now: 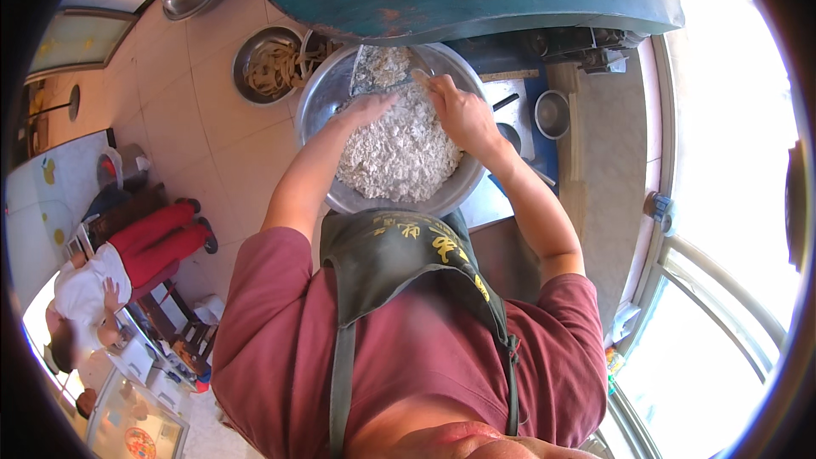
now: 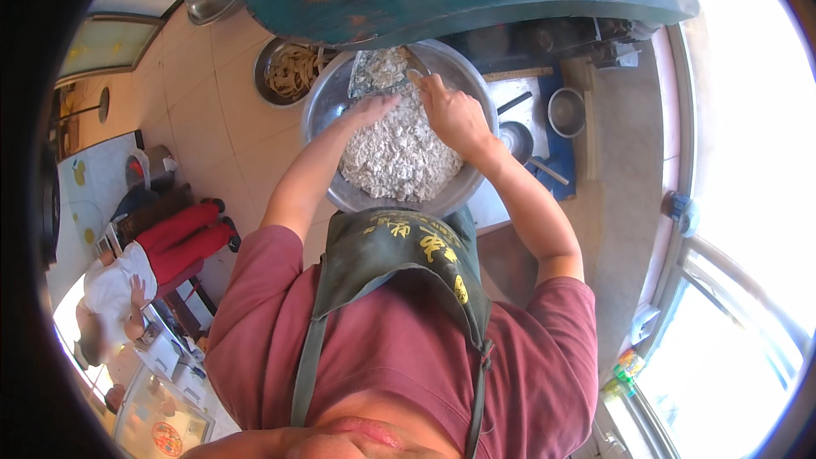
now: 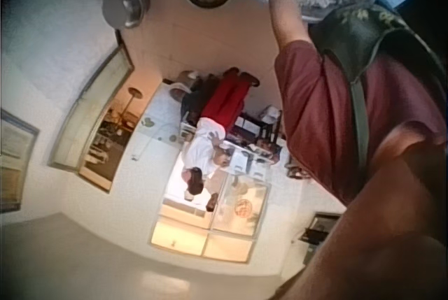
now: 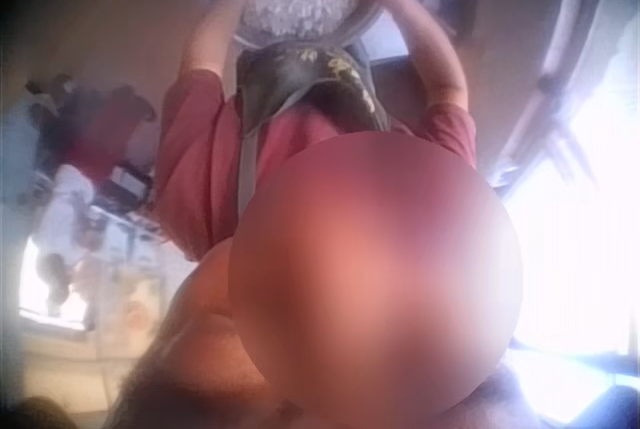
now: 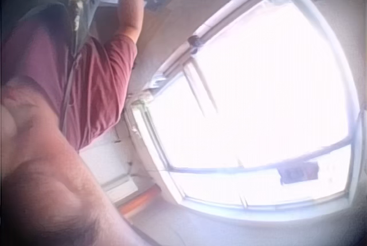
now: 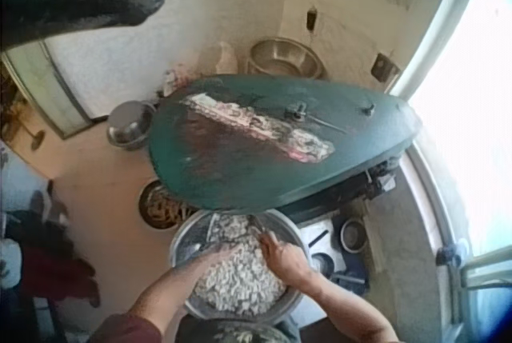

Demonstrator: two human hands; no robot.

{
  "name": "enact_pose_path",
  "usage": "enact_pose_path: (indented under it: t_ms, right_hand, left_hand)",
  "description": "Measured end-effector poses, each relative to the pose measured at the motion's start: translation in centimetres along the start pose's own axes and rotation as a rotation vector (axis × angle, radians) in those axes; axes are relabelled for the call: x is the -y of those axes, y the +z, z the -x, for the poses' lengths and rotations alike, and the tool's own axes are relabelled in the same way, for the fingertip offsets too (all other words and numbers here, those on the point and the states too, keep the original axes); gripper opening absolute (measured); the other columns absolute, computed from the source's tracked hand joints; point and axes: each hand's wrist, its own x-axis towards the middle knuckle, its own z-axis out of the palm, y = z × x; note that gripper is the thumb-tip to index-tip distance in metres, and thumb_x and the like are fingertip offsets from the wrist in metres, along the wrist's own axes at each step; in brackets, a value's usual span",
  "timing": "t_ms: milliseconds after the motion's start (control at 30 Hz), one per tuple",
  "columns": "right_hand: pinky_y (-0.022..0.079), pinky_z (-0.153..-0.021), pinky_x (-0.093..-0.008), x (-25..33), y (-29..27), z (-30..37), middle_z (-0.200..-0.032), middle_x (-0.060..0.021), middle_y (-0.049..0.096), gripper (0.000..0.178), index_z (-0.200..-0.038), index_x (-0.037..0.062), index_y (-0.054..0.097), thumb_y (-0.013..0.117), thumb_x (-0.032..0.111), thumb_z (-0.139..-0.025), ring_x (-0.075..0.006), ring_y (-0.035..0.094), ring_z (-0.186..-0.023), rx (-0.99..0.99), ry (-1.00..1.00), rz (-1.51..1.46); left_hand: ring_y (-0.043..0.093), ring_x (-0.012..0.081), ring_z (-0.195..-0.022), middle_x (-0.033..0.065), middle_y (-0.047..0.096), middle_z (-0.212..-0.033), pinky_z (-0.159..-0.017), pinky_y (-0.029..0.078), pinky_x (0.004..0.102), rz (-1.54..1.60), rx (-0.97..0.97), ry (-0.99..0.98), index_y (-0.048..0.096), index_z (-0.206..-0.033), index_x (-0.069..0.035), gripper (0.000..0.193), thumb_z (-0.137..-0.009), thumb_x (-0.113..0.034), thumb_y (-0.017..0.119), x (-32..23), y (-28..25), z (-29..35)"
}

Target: The person mixes and kneads a large quantity of white dough in a large metal basin by hand.

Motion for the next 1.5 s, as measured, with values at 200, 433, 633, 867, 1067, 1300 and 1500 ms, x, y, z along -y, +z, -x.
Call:
enact_pose_path:
  t_ms: [200,433,633,867,1067,1300,1500]
  right_hand:
    - [0.048,-0.067,-0.0574,0.5,3.2,-2.9,-0.08,-0.0243,0.068,0.024,-0.121,0.0086,0.045,0.047,0.022,-0.101,-0.0468,0.064,-0.074,0.006,0.008,0.139]
    - [0.052,-0.061,-0.0546,2.2,3.4,-3.5,-0.075,-0.0235,0.067,0.039,-0.136,0.013,0.039,0.046,0.019,-0.099,-0.0431,0.066,-0.07,0.027,-0.078,0.137]
    - [0.052,-0.061,-0.054,0.4,6.9,-7.9,-0.073,-0.0232,0.068,0.039,-0.136,0.0139,0.04,0.048,0.021,-0.099,-0.0419,0.067,-0.069,0.034,-0.076,0.211]
    - [0.054,-0.06,-0.0564,3.3,5.3,-4.9,-0.074,-0.0198,0.066,0.052,-0.152,0.0263,0.026,0.04,0.022,-0.102,-0.0438,0.066,-0.067,0.223,-0.161,0.329]
    - [0.052,-0.064,-0.0577,1.4,8.7,-10.8,-0.078,-0.0239,0.068,0.049,-0.148,0.0219,0.031,0.042,0.025,-0.101,-0.0455,0.066,-0.072,0.068,-0.053,0.308]
    - [0.053,-0.064,-0.0556,1.2,4.8,-6.0,-0.078,-0.0242,0.068,0.04,-0.138,0.0126,0.04,0.045,0.02,-0.099,-0.0432,0.067,-0.071,0.09,-0.074,0.369]
    - [0.051,-0.065,-0.058,1.2,5.8,-9.6,-0.088,-0.029,0.067,0.042,-0.142,0.023,0.035,0.041,0.025,-0.101,-0.0459,0.065,-0.074,0.081,-0.033,0.26]
  left_hand:
    - [0.044,0.0385,-0.136,0.0276,0.033,-0.154,-0.112,0.038,0.0465,-0.457,0.335,0.287,0.031,-0.149,0.0,0.11,-0.074,-0.07,0.071,-1.3,2.0,3.4]
    - [0.058,0.0375,-0.116,0.027,0.049,-0.133,-0.096,0.05,0.0448,-0.602,0.209,0.304,0.041,-0.146,-0.01,0.098,-0.063,-0.032,0.089,0.5,3.5,7.3]
    - [0.064,0.0348,-0.097,0.0193,0.056,-0.118,-0.082,0.054,0.0473,-0.532,-0.044,0.332,0.05,-0.136,-0.014,0.07,-0.072,-0.013,0.077,-0.4,4.1,6.7]
    - [0.063,0.0364,-0.098,0.0164,0.056,-0.114,-0.079,0.054,0.0469,-0.272,-0.437,0.305,0.054,-0.13,-0.014,0.056,-0.077,0.001,0.066,-1.8,2.9,8.7]
    - [0.065,0.0374,-0.095,0.0175,0.057,-0.112,-0.079,0.055,0.047,-0.226,-0.514,0.411,0.062,-0.124,-0.015,0.045,-0.08,-0.006,0.067,-1.7,4.9,7.2]
    - [0.067,0.0382,-0.089,0.0198,0.061,-0.119,-0.08,0.054,0.0465,-0.138,-0.441,0.324,0.065,-0.121,-0.014,0.036,-0.086,-0.022,0.069,-0.1,5.5,9.2]
    - [0.067,0.0369,-0.091,0.0171,0.064,-0.107,-0.078,0.054,0.046,-0.08,-0.527,0.343,0.065,-0.119,-0.014,0.038,-0.088,-0.035,0.069,-0.1,5.9,9.6]
